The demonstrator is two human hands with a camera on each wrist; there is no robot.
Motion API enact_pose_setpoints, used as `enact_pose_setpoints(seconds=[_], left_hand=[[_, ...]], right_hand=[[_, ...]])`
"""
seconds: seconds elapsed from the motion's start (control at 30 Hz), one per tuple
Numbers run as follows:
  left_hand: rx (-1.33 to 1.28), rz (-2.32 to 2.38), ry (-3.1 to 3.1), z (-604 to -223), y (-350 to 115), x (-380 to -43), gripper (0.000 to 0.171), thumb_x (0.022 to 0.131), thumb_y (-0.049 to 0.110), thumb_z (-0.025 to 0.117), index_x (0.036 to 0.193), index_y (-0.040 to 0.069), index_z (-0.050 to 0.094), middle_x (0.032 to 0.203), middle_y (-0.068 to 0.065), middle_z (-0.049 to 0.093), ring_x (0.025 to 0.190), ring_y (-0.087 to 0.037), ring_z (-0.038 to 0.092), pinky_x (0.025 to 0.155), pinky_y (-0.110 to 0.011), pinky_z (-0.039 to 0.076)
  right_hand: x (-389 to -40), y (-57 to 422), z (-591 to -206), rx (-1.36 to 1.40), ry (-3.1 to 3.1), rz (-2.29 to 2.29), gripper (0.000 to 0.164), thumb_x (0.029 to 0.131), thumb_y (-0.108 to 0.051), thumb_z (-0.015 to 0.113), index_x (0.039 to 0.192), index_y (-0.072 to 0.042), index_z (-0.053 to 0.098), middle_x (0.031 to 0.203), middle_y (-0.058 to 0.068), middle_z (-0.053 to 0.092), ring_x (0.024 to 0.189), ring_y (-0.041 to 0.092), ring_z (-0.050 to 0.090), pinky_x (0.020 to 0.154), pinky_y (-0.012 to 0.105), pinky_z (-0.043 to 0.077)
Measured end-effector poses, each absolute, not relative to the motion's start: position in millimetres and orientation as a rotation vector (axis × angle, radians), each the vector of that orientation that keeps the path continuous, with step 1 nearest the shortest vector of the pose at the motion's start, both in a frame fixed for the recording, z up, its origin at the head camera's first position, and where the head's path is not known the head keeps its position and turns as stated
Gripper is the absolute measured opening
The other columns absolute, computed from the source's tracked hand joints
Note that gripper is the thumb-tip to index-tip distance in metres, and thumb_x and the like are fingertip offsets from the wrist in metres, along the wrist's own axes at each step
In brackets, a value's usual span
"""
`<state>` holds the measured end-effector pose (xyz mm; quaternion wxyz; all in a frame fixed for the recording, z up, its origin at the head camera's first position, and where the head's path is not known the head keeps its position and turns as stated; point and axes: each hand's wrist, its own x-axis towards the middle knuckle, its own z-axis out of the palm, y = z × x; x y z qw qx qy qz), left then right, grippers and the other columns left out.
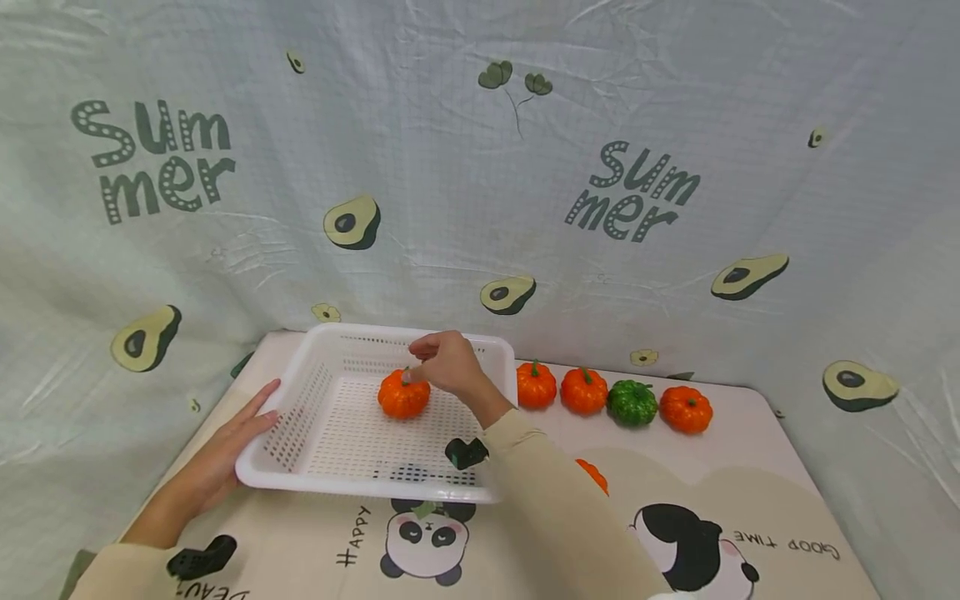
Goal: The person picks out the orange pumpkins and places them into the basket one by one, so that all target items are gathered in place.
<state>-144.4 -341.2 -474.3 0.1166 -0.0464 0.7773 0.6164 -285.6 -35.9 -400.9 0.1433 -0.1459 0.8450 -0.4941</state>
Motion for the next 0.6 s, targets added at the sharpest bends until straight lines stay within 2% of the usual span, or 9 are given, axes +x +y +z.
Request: enact_pose_setpoints(seconds=[0.2,0.6], left_hand=[[-0.147,1.795,2.274,-473.6,-340.7,-144.7,0.072,0.110,0.050,0.040,0.165,0.047,-0.007,0.175,-0.023,-0.002,0.150,-0.060,0.023,0.103,-0.061,0.055],[-0.143,1.787,2.268,-474.0,-342.1,-143.6,0.072,0.111,0.049,0.038,0.165,0.045,-0.009,0.175,-0.024,-0.002,0.149,-0.060,0.024,0.100,-0.059,0.056]], right_hand=[[-277.2,-21.5,-388.3,-0.476,2.351,-1.507,0.033,0.085,-0.009,0.085,0.117,-0.007,0.079,0.118,0.008,0.079,0.114,0.023,0.071,0.098,0.036,0.060],[-264.0,11.8,-369.9,-0.495,2.226,-1.583,0.032,0.087,-0.006,0.082,0.119,-0.006,0.078,0.122,0.011,0.078,0.113,0.024,0.075,0.098,0.035,0.061]])
